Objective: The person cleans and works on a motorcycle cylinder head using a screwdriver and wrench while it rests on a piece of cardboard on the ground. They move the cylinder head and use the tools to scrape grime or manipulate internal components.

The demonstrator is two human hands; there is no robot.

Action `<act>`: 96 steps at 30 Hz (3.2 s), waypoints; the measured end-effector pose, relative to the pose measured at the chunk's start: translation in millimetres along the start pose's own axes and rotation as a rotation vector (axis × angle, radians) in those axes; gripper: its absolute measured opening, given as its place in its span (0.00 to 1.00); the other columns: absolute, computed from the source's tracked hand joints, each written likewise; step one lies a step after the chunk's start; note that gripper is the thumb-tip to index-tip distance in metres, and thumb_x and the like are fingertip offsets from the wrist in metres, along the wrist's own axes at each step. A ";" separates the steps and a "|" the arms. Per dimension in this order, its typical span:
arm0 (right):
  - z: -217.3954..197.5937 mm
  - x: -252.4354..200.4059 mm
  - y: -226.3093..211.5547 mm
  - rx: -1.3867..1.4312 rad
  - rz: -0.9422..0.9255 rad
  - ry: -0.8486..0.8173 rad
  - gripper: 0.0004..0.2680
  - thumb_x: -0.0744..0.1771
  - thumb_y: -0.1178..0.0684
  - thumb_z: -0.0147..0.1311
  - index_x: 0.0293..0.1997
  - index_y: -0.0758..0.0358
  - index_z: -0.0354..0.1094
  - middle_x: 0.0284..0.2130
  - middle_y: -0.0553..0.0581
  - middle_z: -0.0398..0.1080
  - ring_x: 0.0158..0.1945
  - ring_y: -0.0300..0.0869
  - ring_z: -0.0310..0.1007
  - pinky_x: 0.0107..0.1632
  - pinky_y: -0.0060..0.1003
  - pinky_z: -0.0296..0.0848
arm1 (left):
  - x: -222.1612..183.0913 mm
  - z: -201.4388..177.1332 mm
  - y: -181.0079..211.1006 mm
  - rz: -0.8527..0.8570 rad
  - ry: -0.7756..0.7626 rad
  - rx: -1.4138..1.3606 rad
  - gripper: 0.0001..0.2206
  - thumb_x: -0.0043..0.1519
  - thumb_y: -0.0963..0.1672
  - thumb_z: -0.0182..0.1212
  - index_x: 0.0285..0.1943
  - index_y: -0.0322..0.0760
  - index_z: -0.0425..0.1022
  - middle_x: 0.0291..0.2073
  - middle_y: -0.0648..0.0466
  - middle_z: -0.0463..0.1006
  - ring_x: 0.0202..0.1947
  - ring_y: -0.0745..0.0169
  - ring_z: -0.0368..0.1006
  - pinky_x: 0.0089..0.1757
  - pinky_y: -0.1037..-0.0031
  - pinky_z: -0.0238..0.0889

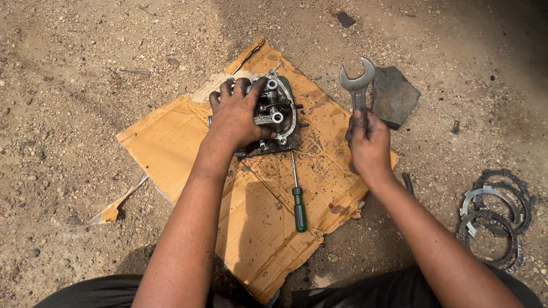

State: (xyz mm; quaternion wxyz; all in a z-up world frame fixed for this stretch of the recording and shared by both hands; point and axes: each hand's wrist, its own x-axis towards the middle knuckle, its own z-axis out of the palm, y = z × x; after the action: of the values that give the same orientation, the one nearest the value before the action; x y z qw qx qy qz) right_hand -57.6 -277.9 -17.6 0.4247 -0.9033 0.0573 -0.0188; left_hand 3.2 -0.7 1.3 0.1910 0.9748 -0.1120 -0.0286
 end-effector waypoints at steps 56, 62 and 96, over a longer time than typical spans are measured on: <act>-11.7 -27.0 17.6 -1.058 -0.635 -0.108 0.22 0.66 0.57 0.53 0.67 0.36 0.62 0.42 0.61 0.74 0.33 0.47 0.77 0.25 0.40 0.79 | -1.1 4.1 -1.0 0.002 0.005 -0.017 0.58 0.33 0.56 0.83 0.77 0.58 0.52 0.70 0.46 0.60 0.73 0.35 0.49 0.65 0.37 0.40; -28.9 -31.0 39.2 -0.799 -0.895 0.094 0.20 0.69 0.59 0.51 0.68 0.37 0.65 0.32 0.56 0.72 0.29 0.46 0.75 0.30 0.44 0.78 | 3.2 2.6 1.0 -0.012 -0.030 0.030 0.57 0.34 0.57 0.84 0.77 0.59 0.53 0.70 0.43 0.58 0.72 0.32 0.48 0.65 0.38 0.42; -40.5 -26.6 28.3 -0.371 0.180 0.041 0.12 0.70 0.55 0.54 0.61 0.50 0.72 0.43 0.60 0.77 0.41 0.47 0.76 0.46 0.45 0.75 | -24.0 -1.5 23.8 -0.063 0.227 0.309 0.54 0.40 0.51 0.77 0.79 0.58 0.50 0.72 0.38 0.54 0.70 0.29 0.48 0.61 0.42 0.46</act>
State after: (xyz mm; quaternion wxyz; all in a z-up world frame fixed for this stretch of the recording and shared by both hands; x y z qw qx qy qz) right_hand -89.8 -323.6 -13.1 0.2497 -0.9567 0.1490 0.0118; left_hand -25.0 -16.1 12.0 0.0496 0.9924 -0.0624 0.0933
